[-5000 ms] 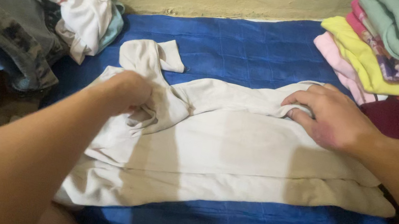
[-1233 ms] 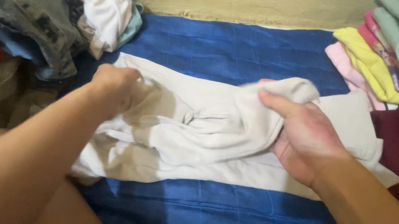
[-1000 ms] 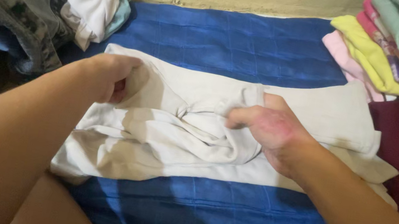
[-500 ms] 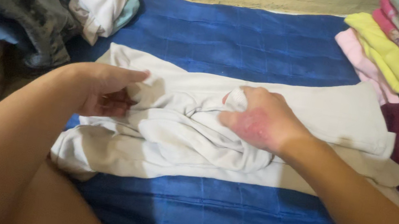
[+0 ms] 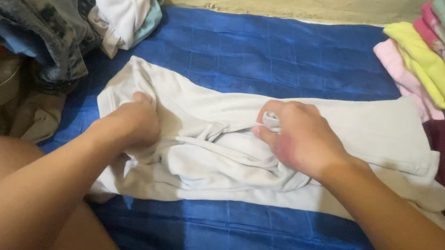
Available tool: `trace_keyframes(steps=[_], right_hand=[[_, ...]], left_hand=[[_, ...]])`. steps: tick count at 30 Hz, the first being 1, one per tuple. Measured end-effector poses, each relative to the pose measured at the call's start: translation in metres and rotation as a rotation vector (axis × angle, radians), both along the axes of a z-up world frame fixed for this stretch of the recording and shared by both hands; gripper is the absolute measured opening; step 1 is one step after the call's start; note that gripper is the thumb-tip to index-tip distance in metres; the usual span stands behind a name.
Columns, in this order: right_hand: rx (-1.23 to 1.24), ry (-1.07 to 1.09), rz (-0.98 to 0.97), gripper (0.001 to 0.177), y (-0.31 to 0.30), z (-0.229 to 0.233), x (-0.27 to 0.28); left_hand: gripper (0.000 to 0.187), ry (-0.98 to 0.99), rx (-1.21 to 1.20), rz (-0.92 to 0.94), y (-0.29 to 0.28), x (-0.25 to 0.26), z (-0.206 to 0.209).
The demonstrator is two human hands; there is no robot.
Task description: The person sits on a bed and folds clean laundry. They first fold a light-colored buttoned shirt flat on the bed, then pick up a denim jacket, lay it out, align the sleeves and body, and fold it into a neat rectangle, placing folded garments beside stacks of already folded clothes.
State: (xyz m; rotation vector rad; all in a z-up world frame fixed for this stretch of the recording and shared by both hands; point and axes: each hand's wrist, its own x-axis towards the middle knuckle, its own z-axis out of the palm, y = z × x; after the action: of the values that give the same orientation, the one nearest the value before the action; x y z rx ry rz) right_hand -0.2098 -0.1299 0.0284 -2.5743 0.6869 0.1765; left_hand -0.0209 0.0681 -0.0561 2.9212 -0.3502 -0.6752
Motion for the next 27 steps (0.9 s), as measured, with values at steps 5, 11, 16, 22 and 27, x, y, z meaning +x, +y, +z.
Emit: trace_keyframes(steps=[5, 11, 16, 22, 27], right_hand=[[0.731, -0.229, -0.289, 0.032, -0.025, 0.027, -0.016], [1.211, -0.625, -0.269, 0.031, -0.055, 0.083, -0.036], [1.252, -0.676, -0.32, 0.036, -0.077, 0.106, -0.055], [1.055, -0.562, -0.261, 0.058, -0.112, 0.097, -0.076], [1.132, -0.517, -0.276, 0.062, -0.114, 0.097, -0.089]], left_hand=[[0.06, -0.573, -0.057, -0.317, -0.012, -0.04, 0.041], [0.083, 0.407, -0.89, -0.546, -0.051, -0.092, 0.094], [0.089, 0.199, -0.579, -0.724, -0.066, -0.095, 0.103], [0.095, 0.22, -0.489, -0.692, -0.062, -0.052, 0.086], [0.081, 0.308, -0.295, -0.46, -0.046, -0.022, 0.08]])
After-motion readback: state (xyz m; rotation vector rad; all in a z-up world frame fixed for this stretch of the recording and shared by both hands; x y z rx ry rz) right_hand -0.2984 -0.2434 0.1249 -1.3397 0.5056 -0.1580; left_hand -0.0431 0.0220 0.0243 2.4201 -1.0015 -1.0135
